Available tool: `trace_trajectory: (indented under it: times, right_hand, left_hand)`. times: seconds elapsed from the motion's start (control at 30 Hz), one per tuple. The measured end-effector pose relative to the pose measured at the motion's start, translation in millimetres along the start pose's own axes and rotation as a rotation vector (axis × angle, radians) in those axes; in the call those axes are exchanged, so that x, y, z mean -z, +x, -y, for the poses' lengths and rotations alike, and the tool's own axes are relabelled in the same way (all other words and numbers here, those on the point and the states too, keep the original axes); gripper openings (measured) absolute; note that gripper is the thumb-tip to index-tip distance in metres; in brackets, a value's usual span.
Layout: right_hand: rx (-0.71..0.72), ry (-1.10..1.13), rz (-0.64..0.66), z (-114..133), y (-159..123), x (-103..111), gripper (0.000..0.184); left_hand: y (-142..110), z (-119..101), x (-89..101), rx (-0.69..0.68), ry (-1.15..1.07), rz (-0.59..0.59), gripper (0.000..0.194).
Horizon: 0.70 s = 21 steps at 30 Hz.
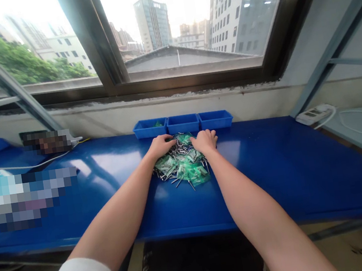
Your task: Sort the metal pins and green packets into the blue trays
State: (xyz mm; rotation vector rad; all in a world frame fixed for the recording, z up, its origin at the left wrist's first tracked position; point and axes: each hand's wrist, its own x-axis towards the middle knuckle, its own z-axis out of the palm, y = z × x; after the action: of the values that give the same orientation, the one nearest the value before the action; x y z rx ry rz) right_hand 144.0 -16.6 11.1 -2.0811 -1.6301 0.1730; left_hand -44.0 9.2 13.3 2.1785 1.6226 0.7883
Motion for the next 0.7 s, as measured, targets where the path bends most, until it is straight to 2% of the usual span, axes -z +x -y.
trace_trajectory:
  times: [0.27, 0.4, 0.57, 0.7]
  right_hand:
    - [-0.094, 0.200, 0.006, -4.4, 7.9, -2.6, 0.022]
    - [-0.118, 0.377, -0.035, -5.8, 10.1, -1.4, 0.016]
    - [0.088, 0.689, -0.122, -7.5, 15.0, -1.9, 0.018]
    - [0.206, 0.895, -0.084, -2.5, 12.2, 0.3, 0.020]
  left_hand:
    - [-0.9, -1.1, 1.3, 0.014, -0.026, 0.001, 0.044]
    - [-0.9, -0.7, 3.7, 0.012, -0.047, 0.003, 0.044]
    - [0.4, 0.8, 9.2, -0.006, -0.137, -0.047, 0.039]
    - [-0.8, -2.5, 9.9, -0.090, -0.272, -0.072, 0.047]
